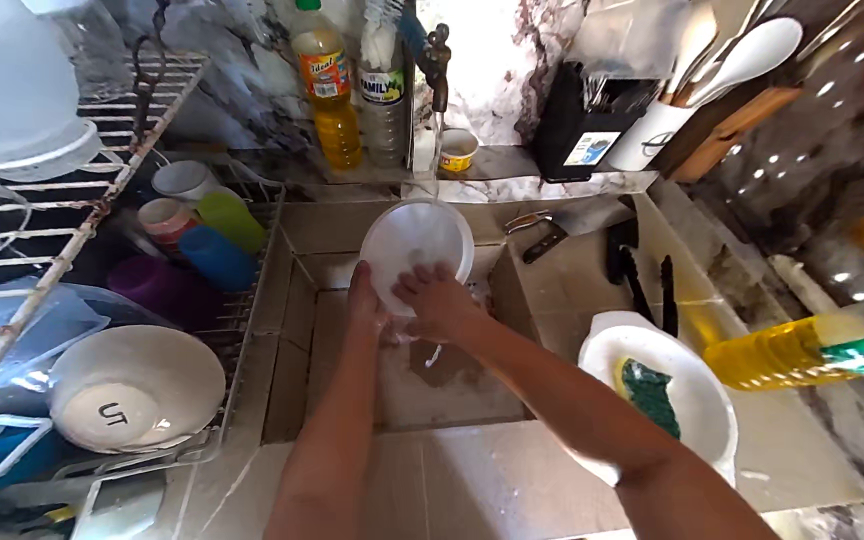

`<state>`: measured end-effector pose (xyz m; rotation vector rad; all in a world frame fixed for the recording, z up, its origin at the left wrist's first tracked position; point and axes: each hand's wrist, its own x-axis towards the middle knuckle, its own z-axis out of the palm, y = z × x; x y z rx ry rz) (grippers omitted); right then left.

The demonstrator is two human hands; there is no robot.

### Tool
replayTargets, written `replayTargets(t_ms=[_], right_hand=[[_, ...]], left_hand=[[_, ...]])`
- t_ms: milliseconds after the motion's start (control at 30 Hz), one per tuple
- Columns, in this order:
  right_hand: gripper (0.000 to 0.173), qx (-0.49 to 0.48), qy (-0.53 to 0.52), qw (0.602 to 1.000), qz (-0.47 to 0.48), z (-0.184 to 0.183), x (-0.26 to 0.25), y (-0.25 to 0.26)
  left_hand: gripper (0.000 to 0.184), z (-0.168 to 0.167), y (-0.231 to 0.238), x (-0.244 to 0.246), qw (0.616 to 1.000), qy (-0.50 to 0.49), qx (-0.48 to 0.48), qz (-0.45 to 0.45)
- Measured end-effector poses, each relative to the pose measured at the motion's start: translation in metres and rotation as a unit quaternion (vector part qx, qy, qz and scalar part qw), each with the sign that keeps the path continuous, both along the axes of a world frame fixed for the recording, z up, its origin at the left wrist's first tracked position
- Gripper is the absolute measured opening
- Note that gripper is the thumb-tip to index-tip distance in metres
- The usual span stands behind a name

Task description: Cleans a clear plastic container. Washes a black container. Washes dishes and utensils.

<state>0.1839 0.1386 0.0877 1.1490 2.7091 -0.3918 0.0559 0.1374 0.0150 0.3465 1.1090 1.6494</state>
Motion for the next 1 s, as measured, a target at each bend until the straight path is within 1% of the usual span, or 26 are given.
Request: replayTargets(t_ms=[33, 100, 133, 167, 200, 233, 267, 300, 333, 367, 400, 433, 467, 500, 533, 567, 633, 667, 733, 800, 833, 867, 933, 1000], right_hand=[[0.059, 0.039, -0.009, 0.999, 0.021, 0.003, 0.009, -0.007], [0.036, 0.166, 0.041, 0.983, 0.064, 0.004, 0.024, -0.010], [0.027, 0.203, 0.070, 0.973, 0.079, 0.009, 0.029, -0.009], [0.023, 0.212, 0.086, 0.971, 0.077, 0.018, 0.035, -0.007], [0.023, 0.188, 0.080, 0.978, 0.049, 0.033, 0.041, -0.004], [0.022, 0.149, 0.083, 0.985, -0.005, 0.046, 0.049, 0.002], [0.025, 0.085, 0.097, 0.988, -0.081, 0.059, 0.058, 0.012], [0.029, 0.030, 0.150, 0.975, -0.160, 0.066, 0.069, 0.026], [0.032, -0.013, 0.232, 0.945, -0.230, 0.066, 0.080, 0.038], [0.033, -0.057, 0.321, 0.900, -0.291, 0.063, 0.087, 0.046], [0.032, -0.102, 0.407, 0.843, -0.338, 0.059, 0.089, 0.049], [0.032, -0.143, 0.481, 0.781, -0.371, 0.055, 0.085, 0.048], [0.032, -0.178, 0.534, 0.727, -0.394, 0.052, 0.079, 0.047], [0.033, -0.206, 0.568, 0.684, -0.409, 0.049, 0.071, 0.046], [0.035, -0.225, 0.587, 0.655, -0.420, 0.045, 0.062, 0.046], [0.035, -0.235, 0.598, 0.635, -0.429, 0.042, 0.054, 0.045], [0.032, -0.243, 0.626, 0.607, -0.425, 0.035, 0.030, 0.046], [0.029, -0.249, 0.647, 0.594, -0.409, 0.032, 0.013, 0.047], [0.030, -0.256, 0.688, 0.567, -0.375, 0.030, -0.012, 0.048], [0.029, -0.240, 0.712, 0.551, -0.363, 0.036, -0.022, 0.044], [0.029, -0.224, 0.713, 0.556, -0.363, 0.040, -0.023, 0.040], [0.029, -0.202, 0.707, 0.572, -0.363, 0.044, -0.023, 0.036], [0.036, -0.169, 0.687, 0.613, -0.353, 0.051, -0.016, 0.027], [0.035, -0.141, 0.669, 0.646, -0.340, 0.054, -0.007, 0.022]], left_hand=[[0.047, -0.002, 0.001, -0.004, 1.000, -0.025, 0.002, -0.016], [0.044, 0.004, 0.004, -0.001, 0.998, -0.042, -0.009, -0.052], [0.042, 0.005, 0.006, 0.002, 0.996, -0.034, -0.008, -0.079], [0.040, 0.009, 0.010, 0.006, 0.994, -0.014, 0.003, -0.111], [0.040, 0.015, 0.015, 0.012, 0.991, 0.003, 0.010, -0.136], [0.040, 0.021, 0.023, 0.018, 0.989, 0.016, 0.016, -0.149], [0.041, 0.024, 0.032, 0.024, 0.987, 0.040, 0.032, -0.153], [0.043, 0.027, 0.040, 0.030, 0.985, 0.080, 0.045, -0.147], [0.050, 0.027, 0.045, 0.034, 0.981, 0.129, 0.053, -0.139], [0.053, 0.022, 0.049, 0.035, 0.977, 0.168, 0.055, -0.118], [0.053, 0.017, 0.046, 0.036, 0.979, 0.176, 0.045, -0.096], [0.052, 0.013, 0.037, 0.037, 0.986, 0.147, 0.029, -0.076], [0.048, 0.010, 0.025, 0.037, 0.994, 0.091, 0.027, -0.056], [0.044, 0.008, 0.013, 0.038, 0.998, 0.032, 0.034, -0.032], [0.041, 0.008, 0.002, 0.039, 0.999, -0.019, 0.045, -0.013], [0.038, 0.009, -0.006, 0.038, 0.997, -0.060, 0.053, 0.008], [0.033, 0.018, -0.016, 0.030, 0.989, -0.130, 0.061, 0.044], [0.031, 0.025, -0.019, 0.025, 0.985, -0.150, 0.067, 0.054], [0.035, 0.040, -0.027, 0.026, 0.983, -0.168, 0.071, 0.036], [0.036, 0.054, -0.031, 0.031, 0.984, -0.167, 0.062, 0.005], [0.036, 0.058, -0.032, 0.030, 0.985, -0.162, 0.059, -0.007], [0.034, 0.060, -0.033, 0.027, 0.986, -0.156, 0.056, -0.019], [0.031, 0.064, -0.035, 0.017, 0.987, -0.147, 0.051, -0.044], [0.031, 0.064, -0.036, 0.010, 0.987, -0.144, 0.042, -0.060]])
